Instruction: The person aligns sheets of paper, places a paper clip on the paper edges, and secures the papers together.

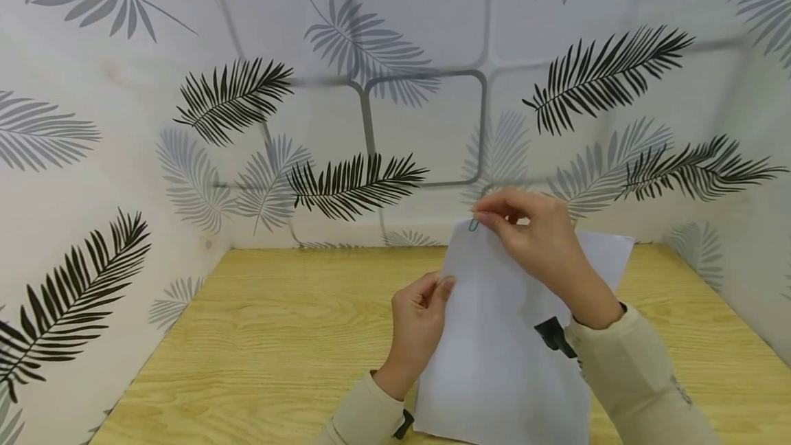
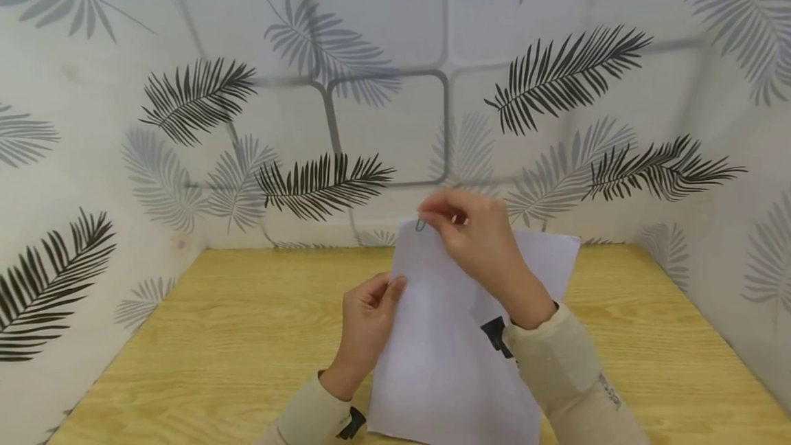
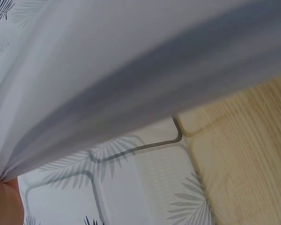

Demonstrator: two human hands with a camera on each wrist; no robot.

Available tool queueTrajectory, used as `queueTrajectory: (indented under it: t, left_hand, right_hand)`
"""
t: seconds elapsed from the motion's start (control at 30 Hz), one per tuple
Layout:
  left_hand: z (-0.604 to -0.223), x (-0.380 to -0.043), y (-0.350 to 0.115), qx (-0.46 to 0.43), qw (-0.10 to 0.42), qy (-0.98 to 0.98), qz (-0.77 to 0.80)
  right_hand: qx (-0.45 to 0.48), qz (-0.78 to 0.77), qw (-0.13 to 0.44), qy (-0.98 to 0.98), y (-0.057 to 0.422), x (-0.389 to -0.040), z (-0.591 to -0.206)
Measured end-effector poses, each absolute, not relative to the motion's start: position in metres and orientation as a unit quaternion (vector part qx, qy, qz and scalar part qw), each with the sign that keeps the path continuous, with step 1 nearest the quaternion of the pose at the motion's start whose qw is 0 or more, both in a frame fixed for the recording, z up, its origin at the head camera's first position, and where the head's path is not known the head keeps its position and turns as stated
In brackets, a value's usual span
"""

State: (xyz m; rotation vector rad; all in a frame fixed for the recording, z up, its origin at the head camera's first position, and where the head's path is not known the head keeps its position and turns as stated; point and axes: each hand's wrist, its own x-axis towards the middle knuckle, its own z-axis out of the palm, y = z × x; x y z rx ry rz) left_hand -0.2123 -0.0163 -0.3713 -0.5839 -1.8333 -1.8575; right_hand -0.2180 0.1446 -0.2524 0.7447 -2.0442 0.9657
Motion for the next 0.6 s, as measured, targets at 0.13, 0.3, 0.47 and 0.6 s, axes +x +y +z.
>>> queueTrajectory:
  t: [0.13,0.3,0.47,0.6]
  left_hand:
    - [-0.372,-0.214,-0.018,-0.213,0.222,-0.665,-0.681]
    - [-0.370,-0.215,-0.019,-0.214,0.209,-0.655,-0.694]
    - [-0.369,-0.214,-0.020,-0.205,0.199,-0.652,-0.703]
    - [-0.369,-0.212,-0.020,-0.199,0.197,-0.651,-0.706]
  right_hand:
    - [0.291,0.380,0.381,-0.791,0.143,-0.220,-0.257]
    - [0.307,0.358,0.400,-0.786,0.141,-0.222,-0.263]
    - [0.343,0.325,0.435,-0.766,0.137,-0.223,-0.267]
    - [0.359,0.315,0.453,-0.753,0.135,-0.224,-0.268]
